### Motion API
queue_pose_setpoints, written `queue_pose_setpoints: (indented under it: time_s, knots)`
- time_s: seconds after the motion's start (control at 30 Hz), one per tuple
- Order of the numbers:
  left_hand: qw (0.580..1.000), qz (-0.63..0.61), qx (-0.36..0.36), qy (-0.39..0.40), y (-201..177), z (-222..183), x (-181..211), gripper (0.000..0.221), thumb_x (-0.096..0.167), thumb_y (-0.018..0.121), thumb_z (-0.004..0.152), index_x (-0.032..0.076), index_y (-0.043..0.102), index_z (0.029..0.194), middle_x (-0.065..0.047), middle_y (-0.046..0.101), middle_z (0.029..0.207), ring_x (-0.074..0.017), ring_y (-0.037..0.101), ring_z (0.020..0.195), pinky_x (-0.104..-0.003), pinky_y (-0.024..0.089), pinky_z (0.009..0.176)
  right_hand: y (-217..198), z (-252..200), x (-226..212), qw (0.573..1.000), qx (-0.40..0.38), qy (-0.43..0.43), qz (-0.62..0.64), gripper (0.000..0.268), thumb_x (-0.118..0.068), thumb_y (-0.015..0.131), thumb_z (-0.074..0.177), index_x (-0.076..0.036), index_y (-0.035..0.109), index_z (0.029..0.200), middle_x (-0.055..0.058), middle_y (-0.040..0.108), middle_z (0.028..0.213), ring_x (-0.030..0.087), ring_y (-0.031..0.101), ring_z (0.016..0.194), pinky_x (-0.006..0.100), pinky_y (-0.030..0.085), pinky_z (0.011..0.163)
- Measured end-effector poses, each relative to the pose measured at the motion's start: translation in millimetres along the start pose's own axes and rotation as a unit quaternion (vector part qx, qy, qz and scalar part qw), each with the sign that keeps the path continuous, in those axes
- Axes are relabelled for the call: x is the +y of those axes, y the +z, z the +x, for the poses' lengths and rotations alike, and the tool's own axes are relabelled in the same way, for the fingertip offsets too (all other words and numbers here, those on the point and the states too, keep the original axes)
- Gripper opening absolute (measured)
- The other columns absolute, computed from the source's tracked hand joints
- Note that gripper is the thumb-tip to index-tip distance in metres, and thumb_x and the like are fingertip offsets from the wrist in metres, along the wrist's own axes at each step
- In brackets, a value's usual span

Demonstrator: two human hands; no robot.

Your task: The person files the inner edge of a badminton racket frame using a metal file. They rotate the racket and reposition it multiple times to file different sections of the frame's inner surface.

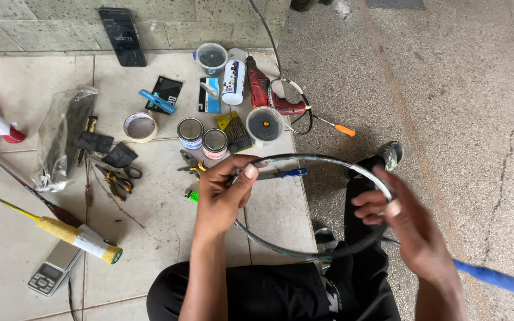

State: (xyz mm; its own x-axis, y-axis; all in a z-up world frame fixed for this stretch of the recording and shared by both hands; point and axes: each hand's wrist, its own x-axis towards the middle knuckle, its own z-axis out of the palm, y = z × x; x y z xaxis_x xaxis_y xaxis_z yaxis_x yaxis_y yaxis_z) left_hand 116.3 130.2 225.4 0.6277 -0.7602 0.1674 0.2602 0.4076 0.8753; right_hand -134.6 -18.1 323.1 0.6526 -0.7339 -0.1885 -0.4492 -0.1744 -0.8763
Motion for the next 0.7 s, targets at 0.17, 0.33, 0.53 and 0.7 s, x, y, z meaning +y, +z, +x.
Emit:
queue_pose_setpoints:
  time_s: [0.17,0.33,0.53,0.7]
  knots:
    - [0.994,0.104,0.024,0.035,-13.8,9.9,11.2,0.02,0.02,0.067,0.098,0.002,0.074,0.105,0.003,0.057,0.074,-0.0053,0.045,0.066,-0.023,0.036,0.059,-11.5,5.9,90.5,0.943,-0.148,0.005,-0.298,0.036,-0.043,0.069,0.086,-0.025,0.07,0.118,-0.006,0.087,0.092,0.007,0.081,0.082,0.026,0.061,0.072]
    - [0.988,0.144,0.048,0.002,-24.2,23.4,3.3,0.027,0.027,0.068,0.097,0.008,0.074,0.115,0.0,0.075,0.107,-0.0039,0.057,0.087,-0.02,0.043,0.073,5.7,-20.0,136.2,0.97,-0.121,-0.126,-0.168,0.022,-0.022,0.067,0.091,-0.009,0.081,0.103,0.0,0.089,0.09,0.006,0.081,0.076,0.023,0.061,0.064]
    - [0.988,-0.129,-0.035,-0.076,-27.5,34.4,-21.9,0.085,0.071,0.038,0.09,0.01,0.046,0.148,-0.015,0.054,0.154,-0.0302,0.058,0.137,-0.036,0.042,0.095,33.3,-44.9,150.8,0.995,-0.015,0.027,-0.095,0.031,-0.019,0.069,0.091,-0.009,0.084,0.116,0.003,0.088,0.113,0.007,0.077,0.106,0.02,0.058,0.092]
    - [0.986,-0.154,0.044,0.038,-13.8,34.8,-37.7,0.033,0.015,0.056,0.104,0.004,0.059,0.135,-0.014,0.057,0.149,-0.0366,0.07,0.122,-0.032,0.057,0.092,42.1,-50.9,115.0,0.993,-0.016,0.006,-0.12,0.031,-0.024,0.065,0.093,-0.015,0.083,0.117,-0.004,0.087,0.111,0.002,0.075,0.101,0.02,0.056,0.086]
